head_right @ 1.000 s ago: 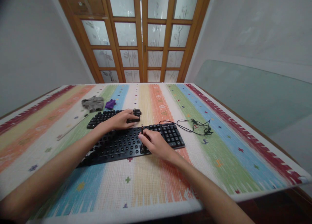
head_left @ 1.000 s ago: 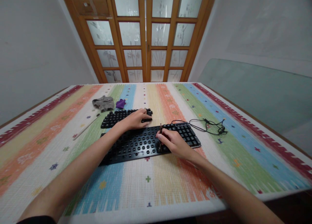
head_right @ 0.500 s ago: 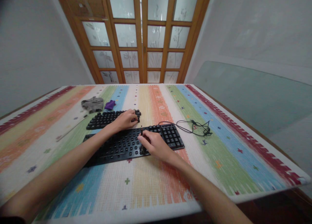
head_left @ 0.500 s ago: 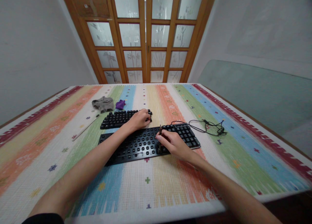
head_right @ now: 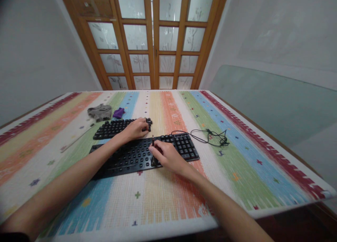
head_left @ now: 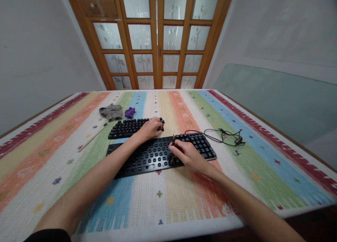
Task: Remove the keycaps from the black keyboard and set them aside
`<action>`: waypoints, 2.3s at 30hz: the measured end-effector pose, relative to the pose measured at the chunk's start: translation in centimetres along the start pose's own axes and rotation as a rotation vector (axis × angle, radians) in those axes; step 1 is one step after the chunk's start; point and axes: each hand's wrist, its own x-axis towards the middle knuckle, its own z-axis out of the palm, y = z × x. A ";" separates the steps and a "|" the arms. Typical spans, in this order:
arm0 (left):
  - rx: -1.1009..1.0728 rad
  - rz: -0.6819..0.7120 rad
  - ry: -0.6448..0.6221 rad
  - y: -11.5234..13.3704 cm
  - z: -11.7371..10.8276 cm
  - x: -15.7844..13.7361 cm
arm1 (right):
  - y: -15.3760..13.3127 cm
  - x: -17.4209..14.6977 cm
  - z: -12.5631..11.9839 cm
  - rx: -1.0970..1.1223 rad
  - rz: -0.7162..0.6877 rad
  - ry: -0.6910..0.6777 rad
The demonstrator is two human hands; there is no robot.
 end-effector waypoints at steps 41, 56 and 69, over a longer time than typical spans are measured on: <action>-0.090 0.121 -0.065 -2.5 -1.1 -4.0 | 0.6 -0.1 -0.3 -0.065 -0.068 -0.016; -0.375 0.166 -0.085 4.3 -2.8 -7.3 | 1.6 0.9 -0.2 -0.028 0.024 0.011; -0.467 0.123 -0.087 7.2 -2.2 -8.0 | 0.7 0.2 -1.5 0.001 -0.072 0.047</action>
